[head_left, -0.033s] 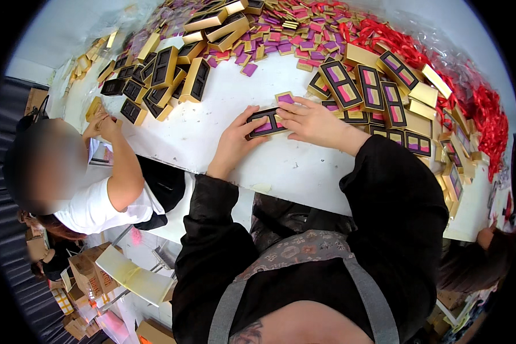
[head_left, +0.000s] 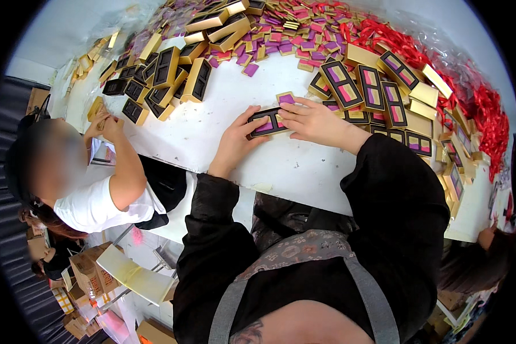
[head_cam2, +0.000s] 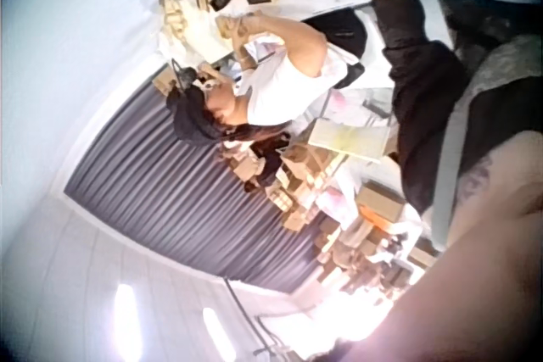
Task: The person assembles makeup compacts by placing colored inserts into black trays and then inserting the trays into gold boxes. They handle the components one at a time, arranging them on a table with other materials like red ribbons.
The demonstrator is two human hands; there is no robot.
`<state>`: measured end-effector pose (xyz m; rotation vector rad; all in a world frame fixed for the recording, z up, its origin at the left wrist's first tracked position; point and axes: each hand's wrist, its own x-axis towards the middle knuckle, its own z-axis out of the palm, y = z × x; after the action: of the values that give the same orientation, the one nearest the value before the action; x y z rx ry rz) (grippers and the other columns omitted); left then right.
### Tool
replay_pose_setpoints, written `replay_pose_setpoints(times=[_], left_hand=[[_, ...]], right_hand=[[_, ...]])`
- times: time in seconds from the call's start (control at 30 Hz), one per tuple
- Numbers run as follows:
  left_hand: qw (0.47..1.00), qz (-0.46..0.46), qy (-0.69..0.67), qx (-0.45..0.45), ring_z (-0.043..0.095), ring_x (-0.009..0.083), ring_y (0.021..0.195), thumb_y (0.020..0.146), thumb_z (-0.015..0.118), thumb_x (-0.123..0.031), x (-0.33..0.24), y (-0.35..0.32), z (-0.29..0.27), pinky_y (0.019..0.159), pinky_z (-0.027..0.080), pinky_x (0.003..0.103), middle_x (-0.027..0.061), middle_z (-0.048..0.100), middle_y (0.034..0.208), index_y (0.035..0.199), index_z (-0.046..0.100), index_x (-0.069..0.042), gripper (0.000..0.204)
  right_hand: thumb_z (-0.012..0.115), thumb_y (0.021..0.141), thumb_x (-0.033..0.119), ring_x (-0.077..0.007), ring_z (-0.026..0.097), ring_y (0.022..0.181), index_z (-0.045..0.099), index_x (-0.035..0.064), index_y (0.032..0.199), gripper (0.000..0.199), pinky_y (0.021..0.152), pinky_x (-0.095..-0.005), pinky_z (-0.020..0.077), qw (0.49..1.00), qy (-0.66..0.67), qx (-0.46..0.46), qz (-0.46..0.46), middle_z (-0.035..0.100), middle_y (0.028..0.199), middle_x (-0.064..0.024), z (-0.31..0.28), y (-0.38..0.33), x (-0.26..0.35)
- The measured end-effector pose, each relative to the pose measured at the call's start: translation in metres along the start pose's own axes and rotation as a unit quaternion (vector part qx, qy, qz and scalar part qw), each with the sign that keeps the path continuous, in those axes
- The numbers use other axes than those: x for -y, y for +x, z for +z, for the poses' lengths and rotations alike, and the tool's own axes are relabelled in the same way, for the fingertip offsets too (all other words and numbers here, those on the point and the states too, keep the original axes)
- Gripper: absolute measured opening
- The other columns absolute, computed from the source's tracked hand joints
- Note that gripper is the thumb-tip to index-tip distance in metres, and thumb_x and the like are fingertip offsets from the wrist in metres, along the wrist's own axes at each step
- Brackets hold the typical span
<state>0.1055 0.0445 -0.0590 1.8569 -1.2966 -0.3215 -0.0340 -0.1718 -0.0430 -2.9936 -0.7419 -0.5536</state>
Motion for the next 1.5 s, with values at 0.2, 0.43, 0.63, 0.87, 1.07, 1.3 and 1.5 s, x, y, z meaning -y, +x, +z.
replay_pose_setpoints(times=[0.2,0.43,0.63,0.87,1.07,1.3,1.5], left_hand=[[0.958,0.025,0.229,-0.172,0.053,0.0330,0.117,0.075,0.078,-0.023,0.027,0.043,-0.058,0.095,0.044,0.041,0.0115,0.057,0.128,0.120,0.062,-0.008,0.050],[0.904,-0.041,0.336,-0.262,0.059,0.0293,0.094,0.082,0.066,-0.007,0.065,0.023,-0.074,0.083,0.048,0.037,0.0079,0.063,0.103,0.116,0.065,-0.013,0.035],[0.994,-0.001,0.096,-0.052,0.056,0.0301,0.106,0.085,0.061,-0.004,0.025,0.003,-0.020,0.089,0.047,0.036,0.0113,0.061,0.114,0.118,0.063,-0.008,0.033],[0.999,-0.051,0.016,-0.004,0.043,0.0353,0.122,0.076,0.061,0.007,-0.015,-0.035,-0.013,0.102,0.039,0.038,0.0178,0.044,0.134,0.139,0.040,-0.006,0.067],[0.983,-0.016,0.176,0.046,0.041,0.0381,0.124,0.072,0.055,0.011,-0.020,-0.051,-0.029,0.103,0.039,0.040,0.0217,0.040,0.137,0.140,0.038,-0.003,0.072],[0.993,0.024,0.112,0.031,0.048,0.0342,0.117,0.066,0.077,-0.006,-0.028,-0.041,-0.016,0.099,0.041,0.039,0.0185,0.051,0.125,0.136,0.040,-0.002,0.079],[0.998,-0.048,0.023,-0.036,0.056,0.0307,0.104,0.058,0.088,-0.016,-0.021,-0.033,0.008,0.092,0.045,0.038,0.0140,0.058,0.111,0.132,0.043,0.000,0.088]], right_hand=[[0.073,0.077,0.032,-0.0329,0.055,0.110,0.050,0.0121,0.127,0.059,0.094,-0.0443,0.0418,0.981,0.105,0.037,0.162,0.040,0.144,-0.0114,0.009,0.034,0.031],[0.069,0.075,0.019,-0.0286,0.060,0.094,0.061,0.0134,0.107,0.033,0.077,-0.0438,0.0471,0.881,-0.036,-0.016,0.472,0.062,0.105,-0.0057,-0.106,-0.002,-0.013],[0.070,0.079,0.028,-0.0269,0.061,0.094,0.068,0.0091,0.095,0.024,0.078,-0.0400,0.0497,0.953,-0.041,-0.073,0.292,0.062,0.093,-0.0085,-0.033,0.001,-0.018],[0.062,0.086,0.031,-0.0322,0.062,0.090,0.069,0.0122,0.098,0.023,0.080,-0.0399,0.0509,0.902,0.149,0.136,0.383,0.060,0.098,-0.0141,0.019,0.054,-0.021],[0.066,0.083,0.021,-0.0310,0.062,0.090,0.069,0.0093,0.097,0.018,0.079,-0.0388,0.0509,0.914,0.181,-0.037,0.362,0.059,0.098,-0.0111,0.020,0.013,-0.013],[0.067,0.078,0.015,-0.0300,0.064,0.079,0.062,0.0096,0.107,0.030,0.071,-0.0386,0.0534,0.920,0.143,0.077,0.358,0.060,0.101,-0.0126,0.006,0.029,0.003],[0.073,0.077,0.009,-0.0165,0.065,0.084,0.063,0.0070,0.103,0.028,0.074,-0.0288,0.0519,0.741,0.562,-0.164,0.328,0.063,0.086,-0.0067,-0.001,0.046,0.042]])
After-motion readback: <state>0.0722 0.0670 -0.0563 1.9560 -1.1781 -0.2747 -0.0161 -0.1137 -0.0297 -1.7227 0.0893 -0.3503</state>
